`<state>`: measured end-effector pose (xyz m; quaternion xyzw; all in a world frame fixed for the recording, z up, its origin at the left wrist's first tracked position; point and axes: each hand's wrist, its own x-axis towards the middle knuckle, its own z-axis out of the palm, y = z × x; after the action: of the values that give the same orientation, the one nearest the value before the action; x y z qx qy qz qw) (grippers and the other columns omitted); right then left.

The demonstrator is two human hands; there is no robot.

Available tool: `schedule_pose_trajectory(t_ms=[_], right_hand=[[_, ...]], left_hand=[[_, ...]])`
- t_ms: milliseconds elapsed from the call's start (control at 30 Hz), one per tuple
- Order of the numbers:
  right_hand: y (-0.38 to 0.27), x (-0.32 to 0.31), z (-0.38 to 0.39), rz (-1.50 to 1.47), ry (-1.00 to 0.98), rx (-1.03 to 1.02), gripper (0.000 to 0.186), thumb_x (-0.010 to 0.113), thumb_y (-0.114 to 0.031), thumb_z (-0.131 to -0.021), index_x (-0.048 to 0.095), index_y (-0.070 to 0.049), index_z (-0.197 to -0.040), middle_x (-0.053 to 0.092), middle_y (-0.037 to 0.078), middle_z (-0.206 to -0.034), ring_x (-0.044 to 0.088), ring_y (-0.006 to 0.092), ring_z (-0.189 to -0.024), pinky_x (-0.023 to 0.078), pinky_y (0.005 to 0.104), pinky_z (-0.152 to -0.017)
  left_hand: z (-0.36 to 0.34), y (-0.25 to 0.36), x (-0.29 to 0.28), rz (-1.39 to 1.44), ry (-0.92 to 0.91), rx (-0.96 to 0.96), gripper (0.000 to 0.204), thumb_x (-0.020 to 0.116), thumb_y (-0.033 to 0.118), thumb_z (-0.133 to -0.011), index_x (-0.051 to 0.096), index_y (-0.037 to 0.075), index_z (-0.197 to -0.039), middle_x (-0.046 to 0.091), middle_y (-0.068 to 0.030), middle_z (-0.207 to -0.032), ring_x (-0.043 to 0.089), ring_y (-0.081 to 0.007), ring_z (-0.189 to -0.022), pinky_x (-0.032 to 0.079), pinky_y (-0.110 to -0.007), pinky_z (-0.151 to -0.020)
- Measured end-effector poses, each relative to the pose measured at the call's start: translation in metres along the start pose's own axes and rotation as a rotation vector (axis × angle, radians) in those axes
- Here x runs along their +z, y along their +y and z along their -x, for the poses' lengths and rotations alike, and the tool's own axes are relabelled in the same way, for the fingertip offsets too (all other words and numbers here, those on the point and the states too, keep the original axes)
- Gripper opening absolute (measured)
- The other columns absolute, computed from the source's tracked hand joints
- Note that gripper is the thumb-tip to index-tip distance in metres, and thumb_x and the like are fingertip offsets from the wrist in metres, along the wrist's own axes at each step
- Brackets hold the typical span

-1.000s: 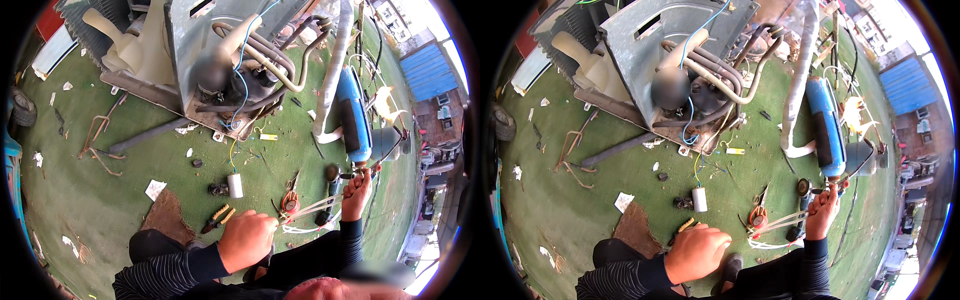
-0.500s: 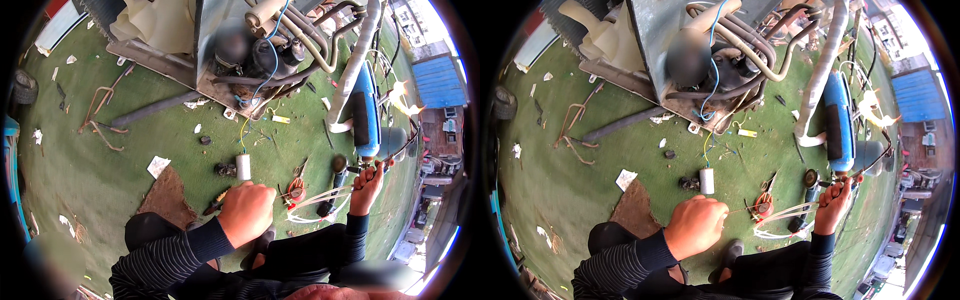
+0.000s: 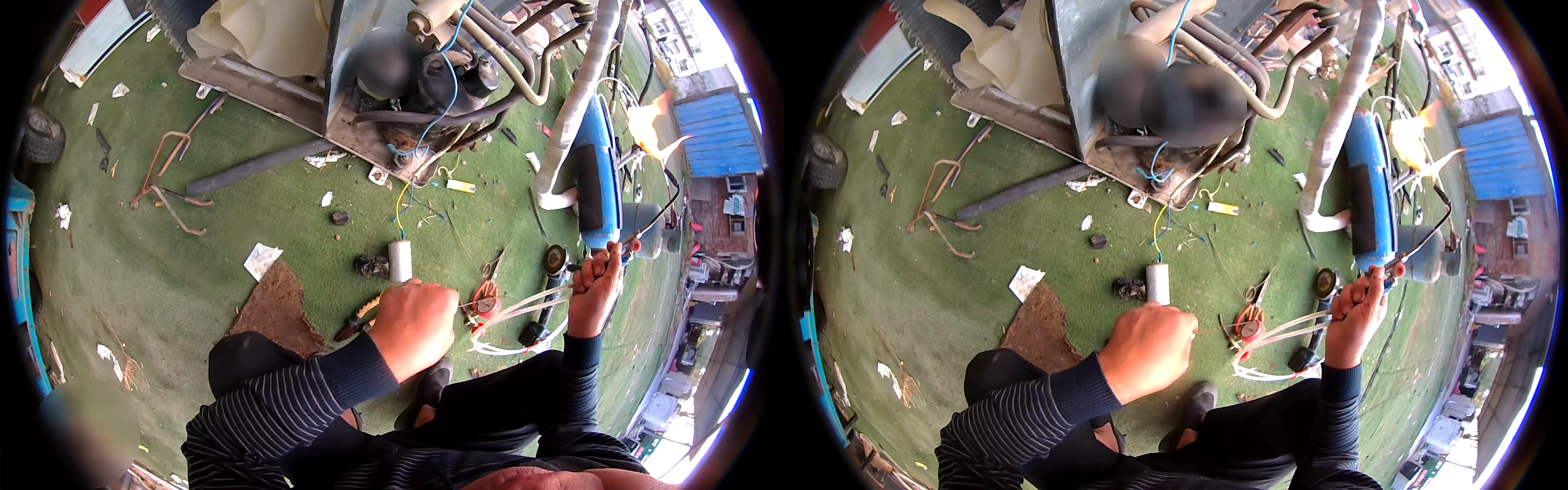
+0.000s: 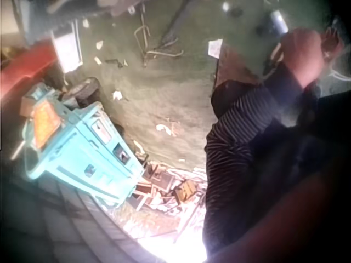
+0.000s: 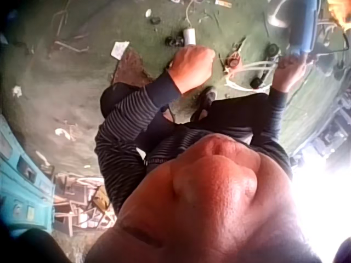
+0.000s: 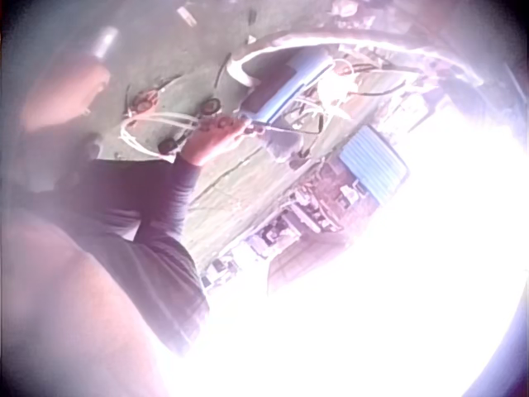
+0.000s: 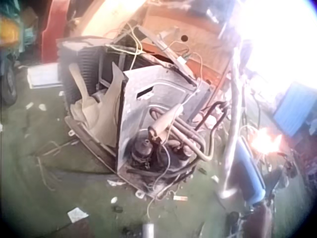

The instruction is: The person connects a hose to a blue gas cylinder and then uses a handheld torch to heat a specific part of a disassembled machine. They also retrieve a lighter from a bag to assist with the heating process.

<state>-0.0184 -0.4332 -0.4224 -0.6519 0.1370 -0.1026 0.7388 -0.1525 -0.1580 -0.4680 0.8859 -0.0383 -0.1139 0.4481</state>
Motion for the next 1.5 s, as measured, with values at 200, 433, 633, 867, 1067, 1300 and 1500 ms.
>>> schedule_pose_trajectory(t_ms=[200, 433, 633, 867, 1067, 1300, 1500], right_hand=[[0.003, 0.002, -0.002, -0.003, -0.002, 0.000, 0.020, 0.060, -0.033, -0.105, 0.057, -0.013, -0.108, 0.038, -0.007, -0.070, 0.031, 0.0032, -0.049, 0.023, 0.0221, -0.041], [0.003, 0.009, 0.002, 0.004, -0.010, -0.015, 0.019, 0.061, -0.032, -0.105, 0.057, -0.013, -0.108, 0.038, -0.007, -0.069, 0.031, 0.0034, -0.048, 0.023, 0.0225, -0.040], [0.001, 0.009, 0.002, 0.017, 0.018, -0.006, 0.020, 0.061, -0.031, -0.105, 0.057, -0.011, -0.108, 0.037, -0.006, -0.067, 0.030, 0.0039, -0.047, 0.022, 0.0237, -0.040], [-0.002, 0.013, 0.003, -0.017, -0.026, -0.014, 0.022, 0.060, -0.033, -0.105, 0.059, -0.011, -0.109, 0.037, -0.006, -0.068, 0.030, 0.0042, -0.047, 0.022, 0.0237, -0.040], [-0.001, 0.012, 0.005, -0.023, -0.092, -0.006, 0.022, 0.060, -0.033, -0.105, 0.059, -0.011, -0.109, 0.038, -0.005, -0.068, 0.031, 0.0052, -0.047, 0.022, 0.0248, -0.041], [-0.005, 0.013, 0.011, -0.080, -0.171, 0.039, 0.023, 0.058, -0.033, -0.106, 0.057, -0.011, -0.115, 0.037, -0.005, -0.069, 0.031, 0.0053, -0.047, 0.024, 0.0246, -0.042], [-0.006, 0.013, 0.015, -0.198, -0.275, 0.116, 0.029, 0.055, -0.035, -0.107, 0.055, -0.010, -0.122, 0.037, -0.005, -0.070, 0.030, 0.0050, -0.048, 0.024, 0.0241, -0.043]], left_hand=[[-0.005, 0.000, 0.001, -0.055, -0.040, -0.015, 0.009, 0.065, 0.010, -0.081, 0.069, 0.002, -0.078, 0.069, -0.0190, -0.077, 0.070, -0.0388, -0.080, 0.056, -0.051, -0.074], [-0.010, -0.001, 0.010, -0.095, -0.034, 0.027, 0.008, 0.066, 0.010, -0.079, 0.069, 0.003, -0.076, 0.070, -0.0182, -0.076, 0.071, -0.0380, -0.079, 0.056, -0.050, -0.073], [-0.019, -0.008, 0.015, -0.188, -0.101, 0.020, 0.009, 0.066, 0.010, -0.079, 0.068, 0.003, -0.073, 0.069, -0.0183, -0.072, 0.071, -0.0389, -0.074, 0.056, -0.049, -0.069], [-0.035, -0.026, 0.034, -0.199, -0.090, -0.009, 0.016, 0.064, 0.014, -0.085, 0.069, 0.001, -0.077, 0.069, -0.0216, -0.074, 0.071, -0.0409, -0.076, 0.056, -0.052, -0.071], [-0.044, -0.030, 0.051, -0.196, -0.126, -0.081, 0.014, 0.064, 0.014, -0.085, 0.071, 0.004, -0.078, 0.070, -0.0203, -0.078, 0.071, -0.0412, -0.081, 0.055, -0.053, -0.073], [-0.045, -0.028, 0.049, -0.194, -0.106, -0.110, 0.015, 0.065, 0.015, -0.086, 0.073, 0.004, -0.081, 0.070, -0.0211, -0.079, 0.070, -0.0411, -0.081, 0.054, -0.053, -0.073], [-0.045, -0.037, 0.056, -0.193, -0.155, -0.154, 0.015, 0.065, 0.016, -0.086, 0.074, 0.005, -0.086, 0.072, -0.0210, -0.083, 0.071, -0.0407, -0.083, 0.055, -0.053, -0.074]])
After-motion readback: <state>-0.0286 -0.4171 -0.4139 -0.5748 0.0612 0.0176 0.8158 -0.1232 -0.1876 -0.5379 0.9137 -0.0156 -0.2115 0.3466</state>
